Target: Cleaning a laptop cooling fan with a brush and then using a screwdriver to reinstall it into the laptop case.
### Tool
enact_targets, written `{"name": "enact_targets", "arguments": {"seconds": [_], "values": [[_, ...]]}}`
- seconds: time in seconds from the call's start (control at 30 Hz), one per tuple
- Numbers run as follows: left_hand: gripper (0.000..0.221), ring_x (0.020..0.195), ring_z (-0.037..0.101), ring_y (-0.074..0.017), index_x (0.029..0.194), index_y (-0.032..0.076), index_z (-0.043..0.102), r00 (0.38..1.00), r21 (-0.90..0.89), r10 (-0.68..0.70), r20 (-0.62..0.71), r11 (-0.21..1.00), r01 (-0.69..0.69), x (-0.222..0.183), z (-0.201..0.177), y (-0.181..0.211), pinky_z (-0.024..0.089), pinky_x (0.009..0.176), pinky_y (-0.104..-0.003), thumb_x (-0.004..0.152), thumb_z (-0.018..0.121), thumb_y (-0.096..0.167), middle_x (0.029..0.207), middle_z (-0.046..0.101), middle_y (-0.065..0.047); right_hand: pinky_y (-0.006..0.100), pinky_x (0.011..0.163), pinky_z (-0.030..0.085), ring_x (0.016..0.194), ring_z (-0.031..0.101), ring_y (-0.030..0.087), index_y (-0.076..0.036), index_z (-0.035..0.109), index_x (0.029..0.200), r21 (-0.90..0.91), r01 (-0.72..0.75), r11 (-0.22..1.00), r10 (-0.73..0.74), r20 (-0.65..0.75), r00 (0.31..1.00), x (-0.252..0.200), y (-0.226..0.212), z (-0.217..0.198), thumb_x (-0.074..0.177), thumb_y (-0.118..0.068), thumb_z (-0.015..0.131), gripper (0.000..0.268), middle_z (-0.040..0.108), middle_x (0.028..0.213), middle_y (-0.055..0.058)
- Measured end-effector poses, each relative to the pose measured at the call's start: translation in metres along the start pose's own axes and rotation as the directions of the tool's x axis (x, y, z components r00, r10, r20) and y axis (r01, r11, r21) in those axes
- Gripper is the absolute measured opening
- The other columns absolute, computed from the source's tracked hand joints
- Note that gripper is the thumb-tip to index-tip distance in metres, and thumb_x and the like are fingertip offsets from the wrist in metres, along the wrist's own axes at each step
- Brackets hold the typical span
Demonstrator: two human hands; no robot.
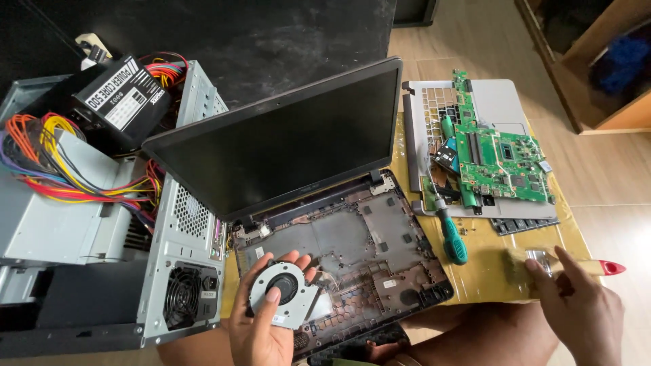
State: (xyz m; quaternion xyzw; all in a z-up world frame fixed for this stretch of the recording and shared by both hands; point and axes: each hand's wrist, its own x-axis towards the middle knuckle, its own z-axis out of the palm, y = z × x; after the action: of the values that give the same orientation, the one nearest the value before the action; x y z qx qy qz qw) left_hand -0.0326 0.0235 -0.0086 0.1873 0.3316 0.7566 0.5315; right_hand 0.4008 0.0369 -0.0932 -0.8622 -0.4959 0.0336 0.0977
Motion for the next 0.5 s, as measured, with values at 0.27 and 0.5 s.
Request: {"name": "enact_targets", "arguments": {"seconds": [0.27,0.5], "values": [[0.050,0.113,0.066,-0.0651,0.130,-0.013,0.059,0.951,-0.024,-0.154,-0.268,0.988,0.153,0.005,0.013,0.012,0.055,0.102,-0.074,0.082,0.059,-0.003,0.123,0.066,-0.048,0.037,0.071,0.058,0.067,0.069,0.013,-0.021,0.073,0.142,0.027,0.279,0.960,-0.274,-0.116,0.955,0.001,0.018,0.013,0.096,-0.048,0.064,0.054,0.074,0.074,-0.005],[0.045,0.112,0.068,-0.0587,0.130,-0.011,0.060,0.998,-0.113,-0.067,-0.014,0.991,0.065,0.005,-0.007,0.008,0.057,0.100,-0.068,0.087,0.068,0.001,0.121,0.067,-0.044,0.025,0.064,0.050,0.054,0.052,0.006,-0.034,0.074,0.138,0.109,0.293,0.950,-0.289,-0.048,0.956,-0.015,-0.018,-0.006,0.090,-0.043,0.072,0.049,0.066,0.063,-0.011]]}}
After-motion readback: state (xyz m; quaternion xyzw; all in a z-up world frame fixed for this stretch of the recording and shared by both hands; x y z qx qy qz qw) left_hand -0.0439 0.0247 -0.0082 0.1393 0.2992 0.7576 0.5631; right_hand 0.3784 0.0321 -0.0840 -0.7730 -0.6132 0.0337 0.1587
